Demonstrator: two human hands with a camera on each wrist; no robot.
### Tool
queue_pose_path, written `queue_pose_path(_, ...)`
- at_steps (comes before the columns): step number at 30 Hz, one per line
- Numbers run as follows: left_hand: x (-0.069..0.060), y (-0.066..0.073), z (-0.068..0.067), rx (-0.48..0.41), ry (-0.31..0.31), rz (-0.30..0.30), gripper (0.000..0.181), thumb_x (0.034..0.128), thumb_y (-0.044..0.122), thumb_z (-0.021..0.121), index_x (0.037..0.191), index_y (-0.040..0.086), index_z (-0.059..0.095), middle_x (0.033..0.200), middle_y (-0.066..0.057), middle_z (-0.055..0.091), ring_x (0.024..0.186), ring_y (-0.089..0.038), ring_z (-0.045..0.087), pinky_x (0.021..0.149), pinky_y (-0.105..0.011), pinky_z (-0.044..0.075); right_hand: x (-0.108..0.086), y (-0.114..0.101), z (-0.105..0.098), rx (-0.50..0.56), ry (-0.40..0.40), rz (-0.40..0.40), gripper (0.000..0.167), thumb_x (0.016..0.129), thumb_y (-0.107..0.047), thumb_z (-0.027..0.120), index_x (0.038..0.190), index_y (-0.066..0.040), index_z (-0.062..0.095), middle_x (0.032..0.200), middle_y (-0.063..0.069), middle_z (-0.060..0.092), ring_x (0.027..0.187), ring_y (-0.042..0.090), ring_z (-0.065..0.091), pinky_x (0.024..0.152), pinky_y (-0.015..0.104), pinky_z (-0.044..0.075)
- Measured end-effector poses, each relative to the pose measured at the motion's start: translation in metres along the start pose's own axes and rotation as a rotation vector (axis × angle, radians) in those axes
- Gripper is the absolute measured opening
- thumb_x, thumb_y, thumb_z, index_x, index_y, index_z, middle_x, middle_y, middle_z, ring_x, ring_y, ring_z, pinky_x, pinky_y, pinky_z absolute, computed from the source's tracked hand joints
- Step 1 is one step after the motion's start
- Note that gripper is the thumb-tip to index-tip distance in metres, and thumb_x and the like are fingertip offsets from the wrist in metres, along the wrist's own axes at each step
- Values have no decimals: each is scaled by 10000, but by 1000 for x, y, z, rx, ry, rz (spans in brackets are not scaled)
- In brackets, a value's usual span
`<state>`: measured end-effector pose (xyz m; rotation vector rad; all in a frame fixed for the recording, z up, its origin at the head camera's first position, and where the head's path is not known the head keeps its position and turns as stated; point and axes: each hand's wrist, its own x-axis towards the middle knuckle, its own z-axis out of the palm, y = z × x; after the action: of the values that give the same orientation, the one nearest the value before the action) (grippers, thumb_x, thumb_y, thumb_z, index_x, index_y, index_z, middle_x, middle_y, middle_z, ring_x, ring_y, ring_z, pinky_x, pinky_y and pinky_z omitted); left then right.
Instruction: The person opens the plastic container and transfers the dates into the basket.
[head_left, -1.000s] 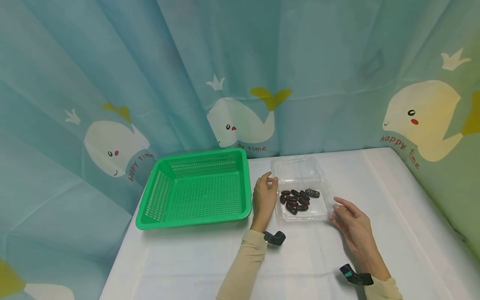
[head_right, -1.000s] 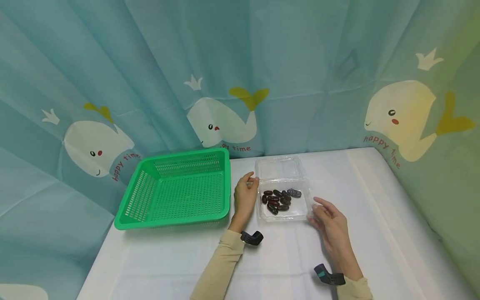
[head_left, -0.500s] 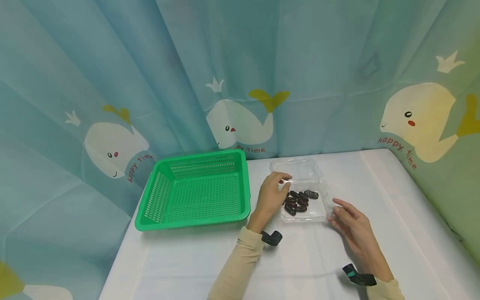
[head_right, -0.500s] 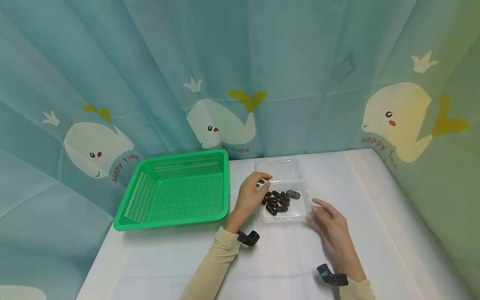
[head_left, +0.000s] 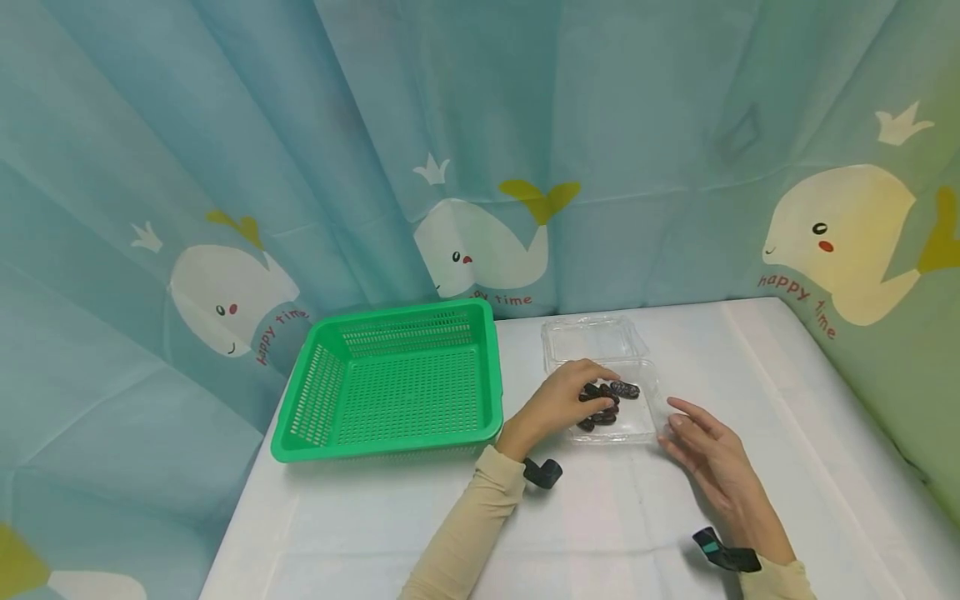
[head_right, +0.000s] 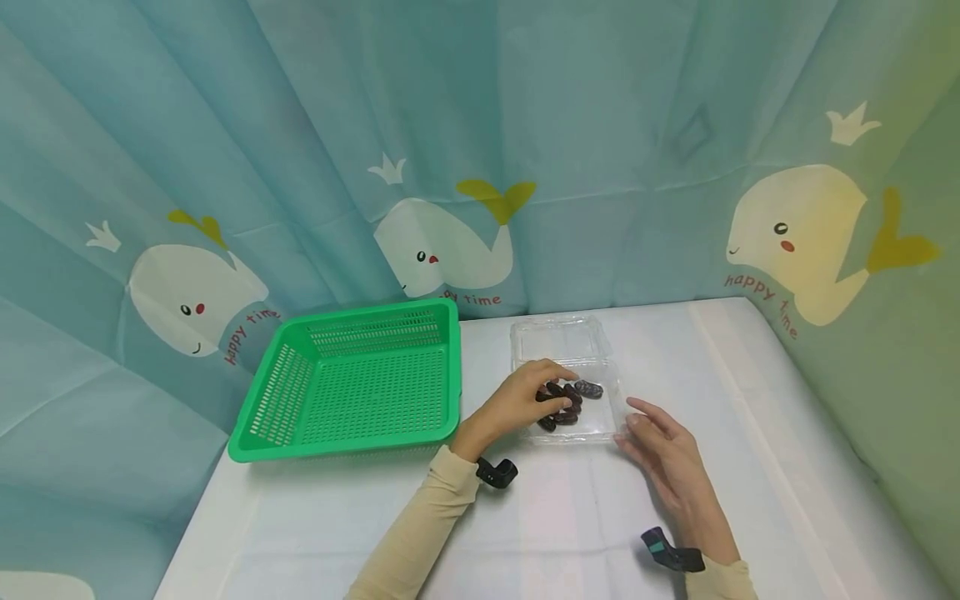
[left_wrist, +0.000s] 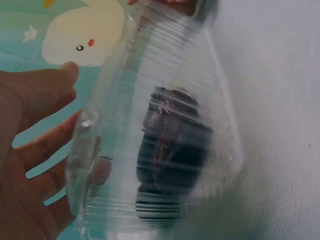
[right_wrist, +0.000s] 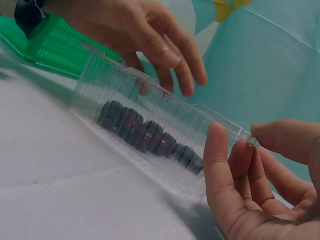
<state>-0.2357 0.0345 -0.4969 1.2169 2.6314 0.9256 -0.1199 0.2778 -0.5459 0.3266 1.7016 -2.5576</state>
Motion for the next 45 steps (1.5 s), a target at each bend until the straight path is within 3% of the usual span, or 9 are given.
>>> queue_pose_path(8,7,1,3,155,-111,3,457,984,337,740,1413,212,644,1388,24,671,1281,-144,609,1087,-239,475,0,1,-3,4,7,7,319,1053,-67,601,1262,-292,689,1075,-96,591,987,19,639,932,250,605)
queue_pose_path(14,11,3,10,274,-138,-28,485,985,374,734,1440,250,623,1371,48,656,1215,-102,610,1013,-211,499,0,3,-3,7,3,1,316,1055,-66,597,1261,-285,693,1048,-93,614,972,27,648,924,250,608)
queue_pose_path(19,15,6,13,359,-158,-24,487,983,384,734,1440,254,625,1365,54,656,1208,-112,613,1065,-230,490,-1,4,-2,10,-2,-4,316,1055,-62,596,1258,-283,694,1033,-94,621,964,28,654,923,251,609)
queue_pose_path(23,18,5,14,420,-165,-5,415,985,369,732,1383,266,671,1337,58,670,1179,-112,613,1024,-224,505,-1,4,-2,19,-8,-9,320,1056,-52,588,1251,-282,695,1028,-92,619,959,28,656,922,251,609)
queue_pose_path(26,19,4,15,457,-163,12,324,985,336,736,1302,269,722,1304,58,684,1152,-112,617,938,-219,523,-1,4,-1,22,-14,-12,321,1057,-48,584,1254,-277,694,1027,-92,620,960,29,655,922,250,609)
queue_pose_path(30,19,2,17,491,-155,15,242,983,310,741,1221,272,762,1278,67,687,1133,-106,619,926,-218,530,0,3,0,23,-17,-9,311,1058,-58,588,1264,-269,689,1027,-91,618,955,27,653,925,252,609)
queue_pose_path(39,18,3,19,532,-146,32,181,988,307,733,1158,272,784,1189,74,707,1075,-101,640,898,-227,539,0,2,0,-1,-14,-5,313,1058,-67,594,1280,-274,670,1042,-95,601,965,24,646,931,242,604)
queue_pose_path(45,19,5,22,558,-164,57,187,987,393,722,1125,279,777,1060,100,714,935,-76,633,816,-229,522,-1,3,-1,-1,-21,-14,318,1058,-59,588,1265,-282,681,1030,-91,608,967,24,648,926,240,605)
